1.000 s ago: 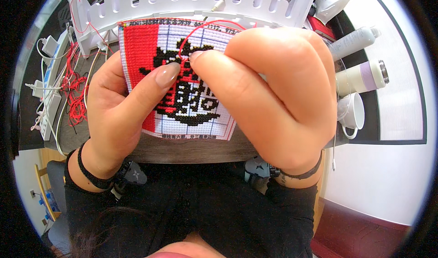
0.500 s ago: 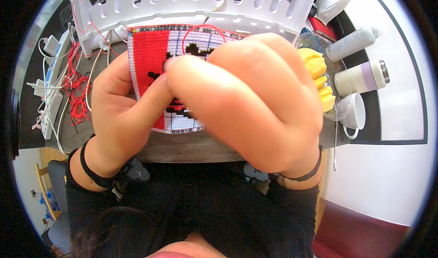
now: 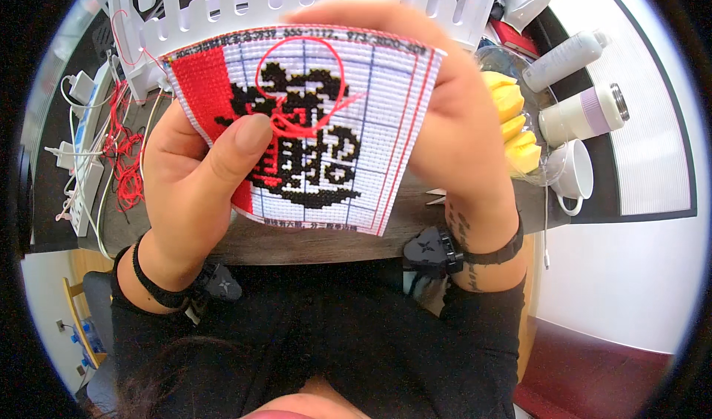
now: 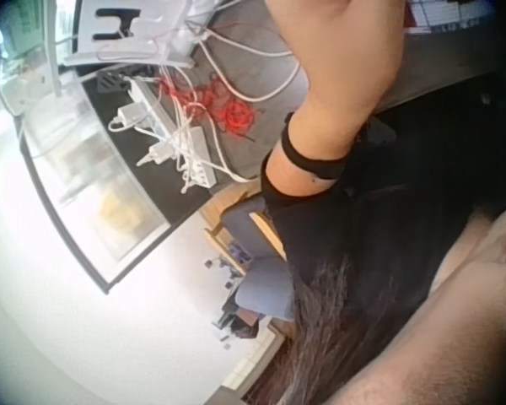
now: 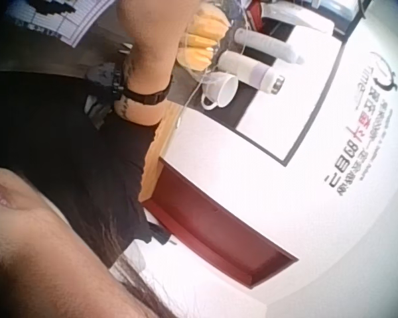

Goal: The recorder is cross-stitching a red, black, and white design on a small piece of Aida cloth using a needle and red thread.

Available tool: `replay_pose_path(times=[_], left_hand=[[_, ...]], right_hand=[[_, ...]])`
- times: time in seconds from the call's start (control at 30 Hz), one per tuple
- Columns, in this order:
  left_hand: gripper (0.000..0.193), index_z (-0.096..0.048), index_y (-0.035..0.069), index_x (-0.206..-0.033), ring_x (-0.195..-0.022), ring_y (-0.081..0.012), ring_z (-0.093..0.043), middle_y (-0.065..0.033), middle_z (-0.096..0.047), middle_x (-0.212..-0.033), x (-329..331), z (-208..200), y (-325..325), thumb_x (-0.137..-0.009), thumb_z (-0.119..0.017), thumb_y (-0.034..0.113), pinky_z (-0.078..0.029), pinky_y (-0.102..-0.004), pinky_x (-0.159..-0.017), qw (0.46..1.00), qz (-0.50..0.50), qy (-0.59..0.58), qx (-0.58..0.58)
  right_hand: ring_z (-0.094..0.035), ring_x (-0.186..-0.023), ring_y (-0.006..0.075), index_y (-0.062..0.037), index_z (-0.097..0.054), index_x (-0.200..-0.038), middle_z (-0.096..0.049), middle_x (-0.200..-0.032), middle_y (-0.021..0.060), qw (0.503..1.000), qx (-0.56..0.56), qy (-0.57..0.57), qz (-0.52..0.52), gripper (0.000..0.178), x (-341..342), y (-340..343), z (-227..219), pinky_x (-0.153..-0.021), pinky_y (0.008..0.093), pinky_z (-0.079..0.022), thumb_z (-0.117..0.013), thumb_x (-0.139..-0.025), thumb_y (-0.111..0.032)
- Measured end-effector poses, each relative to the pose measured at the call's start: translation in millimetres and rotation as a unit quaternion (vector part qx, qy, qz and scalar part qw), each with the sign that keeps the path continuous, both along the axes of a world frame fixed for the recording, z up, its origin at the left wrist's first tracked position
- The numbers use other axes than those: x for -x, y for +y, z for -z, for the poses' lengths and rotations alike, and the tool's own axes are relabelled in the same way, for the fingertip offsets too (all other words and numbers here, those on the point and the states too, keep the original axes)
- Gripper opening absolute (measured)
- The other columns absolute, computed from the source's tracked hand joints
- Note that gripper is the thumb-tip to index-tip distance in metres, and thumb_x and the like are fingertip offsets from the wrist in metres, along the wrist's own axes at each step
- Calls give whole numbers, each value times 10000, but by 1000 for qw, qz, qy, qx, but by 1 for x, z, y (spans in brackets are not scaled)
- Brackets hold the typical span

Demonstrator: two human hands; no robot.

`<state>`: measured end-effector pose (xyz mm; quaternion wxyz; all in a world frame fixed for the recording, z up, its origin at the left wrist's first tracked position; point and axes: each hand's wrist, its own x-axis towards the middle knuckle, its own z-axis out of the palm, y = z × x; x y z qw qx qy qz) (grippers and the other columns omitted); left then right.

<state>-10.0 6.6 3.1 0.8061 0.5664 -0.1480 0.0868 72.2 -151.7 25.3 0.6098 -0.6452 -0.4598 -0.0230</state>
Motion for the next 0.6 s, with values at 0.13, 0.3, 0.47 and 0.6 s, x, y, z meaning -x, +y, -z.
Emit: replay_pose_path(times=[0.13,0.3,0.47,0.6], left_hand=[[214,-536,-11,-976,-777,-108,-558,-73,-593,-906,-2,-1,-1,-780,-566,68,-433,-229,-711,1000,-8,5,8],[202,-549,-8,-957,-758,-100,-559,-69,-598,-882,-3,-1,-1,-771,-578,65,-435,-222,-692,1000,-15,18,18],[203,-551,-7,-955,-754,-102,-560,-69,-599,-878,-3,-1,0,-769,-582,68,-435,-222,-692,999,-17,23,21],[206,-546,-7,-959,-762,-110,-564,-75,-598,-887,-4,-1,1,-770,-578,67,-439,-229,-698,999,-22,31,-3]], right_hand=[[-551,-872,185,71,-452,-1070,-547,-1003,142,998,1,51,-26,372,6,-8,5,-783,287,-438,-550,-730,-45],[-560,-848,173,72,-454,-1073,-558,-978,146,998,38,-46,25,399,4,-5,7,-746,279,-459,-584,-717,-54],[-562,-831,162,62,-469,-1057,-567,-949,136,998,58,-14,10,381,10,-7,5,-726,258,-460,-591,-715,-54],[-559,-824,150,54,-479,-1041,-562,-960,128,998,35,-26,47,370,5,-5,10,-722,250,-455,-599,-708,-56]])
